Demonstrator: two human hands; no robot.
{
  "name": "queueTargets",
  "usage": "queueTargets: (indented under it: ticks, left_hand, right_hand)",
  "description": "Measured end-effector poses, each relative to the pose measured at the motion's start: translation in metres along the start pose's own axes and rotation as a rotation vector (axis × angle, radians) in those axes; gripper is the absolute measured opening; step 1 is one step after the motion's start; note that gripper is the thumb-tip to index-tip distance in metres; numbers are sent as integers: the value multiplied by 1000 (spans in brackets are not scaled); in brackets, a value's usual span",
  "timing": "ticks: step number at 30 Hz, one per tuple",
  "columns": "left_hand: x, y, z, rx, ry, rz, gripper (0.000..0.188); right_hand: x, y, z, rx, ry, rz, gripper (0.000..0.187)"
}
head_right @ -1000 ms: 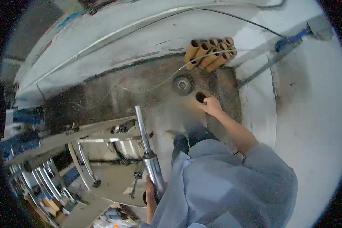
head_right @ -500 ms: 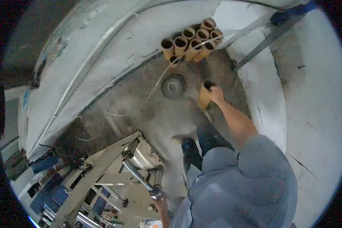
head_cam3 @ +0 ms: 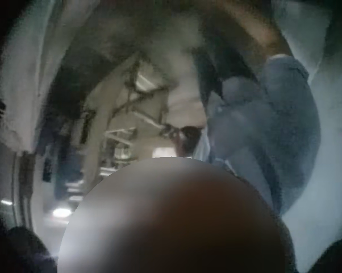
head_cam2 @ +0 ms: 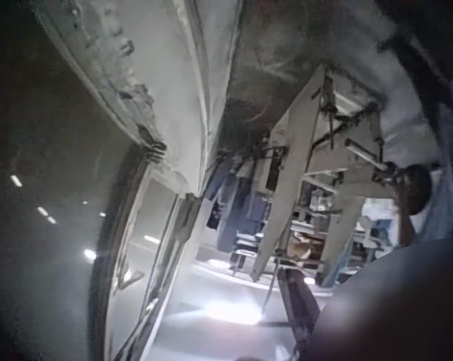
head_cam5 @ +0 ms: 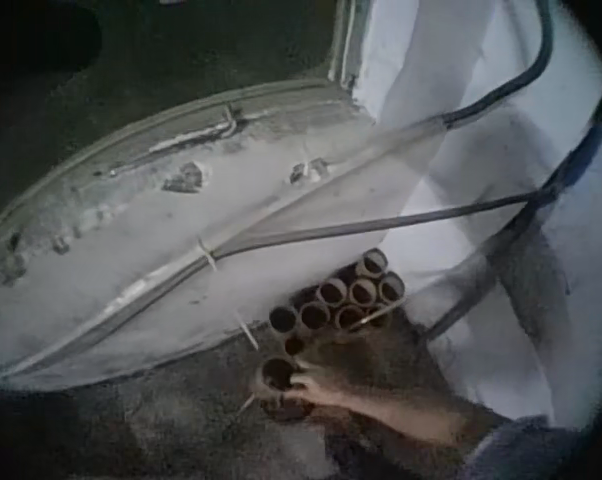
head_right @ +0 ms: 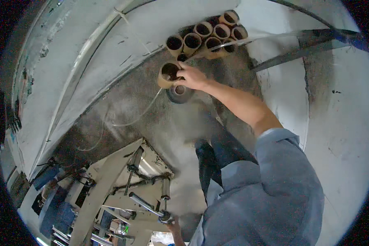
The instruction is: Mount a large roll of white paper onto a machine shaft.
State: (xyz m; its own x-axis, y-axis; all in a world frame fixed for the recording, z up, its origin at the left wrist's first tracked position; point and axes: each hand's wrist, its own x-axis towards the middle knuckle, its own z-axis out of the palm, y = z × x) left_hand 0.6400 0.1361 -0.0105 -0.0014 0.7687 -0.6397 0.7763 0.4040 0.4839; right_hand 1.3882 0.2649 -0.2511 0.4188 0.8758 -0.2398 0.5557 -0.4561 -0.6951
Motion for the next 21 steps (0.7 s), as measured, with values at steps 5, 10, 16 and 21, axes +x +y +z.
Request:
queueTargets:
  ticks: [5, 10, 16, 21]
  left_hand:
    - [-3, -50, -23, 108, -76, -58, 73]
    - [-7, -58, -15, 74, -22, -204, 72]
    - [-3, 29, 6, 38, 16, -370, 71]
    - [-8, 37, 14, 15, 7, -372, 74]
  right_hand:
    - [45, 11, 19, -8, 26, -112, 27]
    - [63, 37, 31, -191, -94, -120, 21]
    - [50, 75, 31, -365, -36, 34, 24]
    - [31, 89, 20, -346, 10, 130, 32]
